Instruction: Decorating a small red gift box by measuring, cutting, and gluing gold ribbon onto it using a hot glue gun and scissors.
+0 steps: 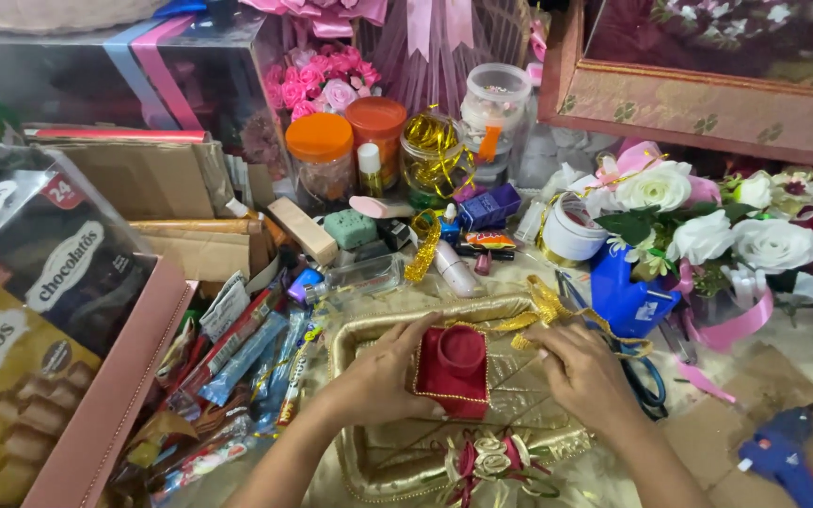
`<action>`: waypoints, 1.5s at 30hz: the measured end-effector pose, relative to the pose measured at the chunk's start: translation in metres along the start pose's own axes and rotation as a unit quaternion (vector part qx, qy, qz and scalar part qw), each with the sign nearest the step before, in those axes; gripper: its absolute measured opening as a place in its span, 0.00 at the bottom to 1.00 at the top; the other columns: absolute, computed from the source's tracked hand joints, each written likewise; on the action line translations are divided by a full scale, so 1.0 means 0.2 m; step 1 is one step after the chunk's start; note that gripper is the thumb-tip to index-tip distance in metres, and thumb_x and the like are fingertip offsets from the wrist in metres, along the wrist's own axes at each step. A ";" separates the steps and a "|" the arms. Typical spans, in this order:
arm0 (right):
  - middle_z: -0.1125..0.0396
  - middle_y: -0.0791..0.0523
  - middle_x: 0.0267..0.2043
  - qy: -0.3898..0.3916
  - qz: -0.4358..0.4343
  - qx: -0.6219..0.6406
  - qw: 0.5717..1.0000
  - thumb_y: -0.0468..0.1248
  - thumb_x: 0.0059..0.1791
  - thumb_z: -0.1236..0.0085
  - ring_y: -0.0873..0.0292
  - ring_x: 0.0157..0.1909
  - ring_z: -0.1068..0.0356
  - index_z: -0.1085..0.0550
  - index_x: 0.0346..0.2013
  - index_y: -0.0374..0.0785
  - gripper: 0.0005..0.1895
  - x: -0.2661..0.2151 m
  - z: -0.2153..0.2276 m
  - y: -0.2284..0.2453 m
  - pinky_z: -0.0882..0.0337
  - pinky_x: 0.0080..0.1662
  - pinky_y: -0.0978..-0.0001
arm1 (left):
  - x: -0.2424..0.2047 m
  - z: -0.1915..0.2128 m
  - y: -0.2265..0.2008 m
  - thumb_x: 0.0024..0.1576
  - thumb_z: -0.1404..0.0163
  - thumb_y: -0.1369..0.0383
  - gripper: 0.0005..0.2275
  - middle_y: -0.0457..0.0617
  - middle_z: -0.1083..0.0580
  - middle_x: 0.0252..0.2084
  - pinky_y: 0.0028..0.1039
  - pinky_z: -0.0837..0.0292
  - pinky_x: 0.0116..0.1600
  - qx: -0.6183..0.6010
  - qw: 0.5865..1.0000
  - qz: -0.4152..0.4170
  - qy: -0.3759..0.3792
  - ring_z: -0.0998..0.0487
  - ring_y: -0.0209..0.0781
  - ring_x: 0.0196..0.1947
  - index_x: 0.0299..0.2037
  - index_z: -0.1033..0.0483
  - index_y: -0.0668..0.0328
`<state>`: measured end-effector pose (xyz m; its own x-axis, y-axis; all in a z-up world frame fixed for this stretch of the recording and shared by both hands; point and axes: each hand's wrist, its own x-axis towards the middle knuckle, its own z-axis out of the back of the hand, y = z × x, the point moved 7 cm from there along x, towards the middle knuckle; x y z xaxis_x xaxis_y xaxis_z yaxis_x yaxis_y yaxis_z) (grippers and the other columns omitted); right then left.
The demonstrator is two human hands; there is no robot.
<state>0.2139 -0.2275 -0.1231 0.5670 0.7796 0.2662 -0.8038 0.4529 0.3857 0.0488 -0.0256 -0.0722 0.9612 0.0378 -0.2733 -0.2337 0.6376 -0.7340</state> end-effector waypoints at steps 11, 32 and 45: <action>0.27 0.60 0.49 0.070 -0.121 0.162 0.977 0.40 0.51 0.47 0.57 0.54 0.35 0.20 0.49 0.47 0.14 -0.02 0.01 -0.08 0.42 0.58 0.57 | 0.04 0.08 0.11 0.43 0.43 0.45 0.43 0.47 0.27 0.65 0.36 0.25 0.61 -0.165 0.979 0.119 -0.011 0.23 0.45 0.61 0.72 0.43 0.44; 0.20 0.62 0.41 0.144 0.045 0.072 0.986 0.45 0.51 0.47 0.61 0.40 0.22 0.19 0.43 0.46 0.13 0.18 0.07 0.55 0.25 0.42 0.63 | 0.03 0.06 0.22 0.40 0.52 0.36 0.52 0.53 0.32 0.70 0.38 0.31 0.69 -0.255 0.959 0.114 0.053 0.28 0.48 0.67 0.76 0.54 0.49; 0.20 0.63 0.38 0.140 -0.027 0.132 0.981 0.47 0.50 0.46 0.65 0.33 0.24 0.19 0.40 0.49 0.11 0.17 0.06 0.49 0.27 0.32 0.71 | 0.04 0.05 0.22 0.40 0.39 0.50 0.59 0.52 0.44 0.72 0.34 0.24 0.54 -0.150 0.981 0.038 0.114 0.26 0.48 0.55 0.78 0.70 0.46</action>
<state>0.1576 -0.1614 -0.0664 0.5054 0.8629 -0.0002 -0.6787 0.3976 0.6175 0.0483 0.0110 -0.1011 0.8890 -0.1187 -0.4422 -0.3696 0.3837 -0.8462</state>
